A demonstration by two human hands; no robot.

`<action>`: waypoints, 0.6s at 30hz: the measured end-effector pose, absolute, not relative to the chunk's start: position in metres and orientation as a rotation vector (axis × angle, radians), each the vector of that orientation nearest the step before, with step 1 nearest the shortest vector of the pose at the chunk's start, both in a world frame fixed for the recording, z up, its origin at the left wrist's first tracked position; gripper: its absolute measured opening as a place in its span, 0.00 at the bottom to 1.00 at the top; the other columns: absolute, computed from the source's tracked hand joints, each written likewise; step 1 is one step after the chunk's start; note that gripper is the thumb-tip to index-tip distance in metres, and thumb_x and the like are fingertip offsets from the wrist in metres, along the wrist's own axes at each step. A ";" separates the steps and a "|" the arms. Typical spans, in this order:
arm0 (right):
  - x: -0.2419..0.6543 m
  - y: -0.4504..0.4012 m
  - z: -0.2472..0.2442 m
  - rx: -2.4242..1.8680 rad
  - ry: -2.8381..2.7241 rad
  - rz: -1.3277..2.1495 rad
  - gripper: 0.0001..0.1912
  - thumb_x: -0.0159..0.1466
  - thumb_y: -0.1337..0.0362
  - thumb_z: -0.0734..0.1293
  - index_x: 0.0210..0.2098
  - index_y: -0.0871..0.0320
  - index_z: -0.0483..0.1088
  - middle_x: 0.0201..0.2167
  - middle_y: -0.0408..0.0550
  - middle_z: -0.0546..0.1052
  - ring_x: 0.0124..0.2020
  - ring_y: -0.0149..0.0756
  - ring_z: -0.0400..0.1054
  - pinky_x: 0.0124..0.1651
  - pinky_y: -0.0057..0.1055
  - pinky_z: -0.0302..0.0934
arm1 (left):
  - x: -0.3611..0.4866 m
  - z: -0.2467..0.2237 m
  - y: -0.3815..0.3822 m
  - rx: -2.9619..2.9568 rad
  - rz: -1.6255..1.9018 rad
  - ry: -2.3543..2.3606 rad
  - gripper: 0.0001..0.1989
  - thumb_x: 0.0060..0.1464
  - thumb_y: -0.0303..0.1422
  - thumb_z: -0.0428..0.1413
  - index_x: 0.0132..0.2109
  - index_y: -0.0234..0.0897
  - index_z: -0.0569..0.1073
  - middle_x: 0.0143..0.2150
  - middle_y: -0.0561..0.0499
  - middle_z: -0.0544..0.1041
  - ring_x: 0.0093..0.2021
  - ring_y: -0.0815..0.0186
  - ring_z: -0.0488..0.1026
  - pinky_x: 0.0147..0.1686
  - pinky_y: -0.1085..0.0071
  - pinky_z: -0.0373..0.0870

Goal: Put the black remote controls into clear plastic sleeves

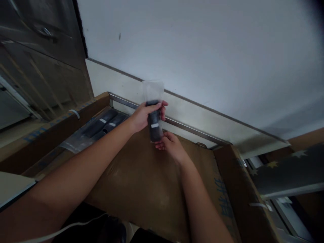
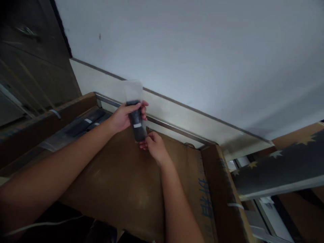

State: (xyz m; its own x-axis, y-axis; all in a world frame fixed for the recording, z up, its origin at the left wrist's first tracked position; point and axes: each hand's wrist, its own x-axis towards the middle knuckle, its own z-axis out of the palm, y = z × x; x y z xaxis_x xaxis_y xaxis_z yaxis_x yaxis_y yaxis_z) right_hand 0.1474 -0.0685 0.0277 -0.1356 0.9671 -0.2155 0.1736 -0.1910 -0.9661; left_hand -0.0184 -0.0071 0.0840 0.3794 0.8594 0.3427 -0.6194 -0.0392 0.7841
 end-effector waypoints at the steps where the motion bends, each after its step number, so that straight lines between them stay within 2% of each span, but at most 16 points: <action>1: 0.146 -0.068 0.028 -1.360 -1.246 1.455 0.05 0.62 0.64 0.63 0.33 0.55 0.60 0.31 0.48 0.80 0.29 0.34 0.73 0.33 0.30 0.65 | -0.020 0.084 -0.005 1.043 1.243 0.286 0.11 0.55 0.35 0.61 0.42 0.32 0.77 0.31 0.51 0.74 0.30 0.69 0.74 0.37 0.69 0.74; 4: 0.142 -0.070 0.029 -1.281 -1.096 1.508 0.10 0.60 0.60 0.67 0.32 0.55 0.59 0.30 0.49 0.80 0.29 0.34 0.74 0.34 0.30 0.66 | -0.021 0.082 -0.002 0.986 1.298 0.309 0.11 0.54 0.34 0.61 0.42 0.32 0.77 0.32 0.51 0.75 0.31 0.68 0.74 0.37 0.69 0.74; 7: 0.142 -0.071 0.032 -1.246 -1.030 1.510 0.11 0.57 0.61 0.70 0.31 0.55 0.61 0.32 0.50 0.81 0.29 0.33 0.74 0.30 0.25 0.63 | -0.021 0.080 0.000 0.942 1.309 0.358 0.11 0.51 0.34 0.62 0.41 0.32 0.77 0.33 0.49 0.77 0.33 0.66 0.76 0.39 0.67 0.75; 13: 0.143 -0.071 0.047 -1.108 -0.760 1.655 0.08 0.57 0.62 0.66 0.36 0.57 0.67 0.39 0.50 0.80 0.25 0.28 0.69 0.20 0.22 0.53 | -0.021 0.077 0.002 0.859 1.291 0.376 0.14 0.50 0.34 0.62 0.43 0.31 0.77 0.37 0.47 0.78 0.38 0.63 0.77 0.42 0.64 0.75; 18: 0.142 -0.073 0.057 -1.048 -0.723 1.672 0.06 0.58 0.63 0.63 0.35 0.55 0.62 0.46 0.49 0.79 0.25 0.28 0.71 0.16 0.20 0.48 | -0.023 0.077 0.004 0.819 1.312 0.406 0.16 0.53 0.38 0.60 0.46 0.34 0.76 0.42 0.47 0.78 0.42 0.62 0.77 0.45 0.64 0.74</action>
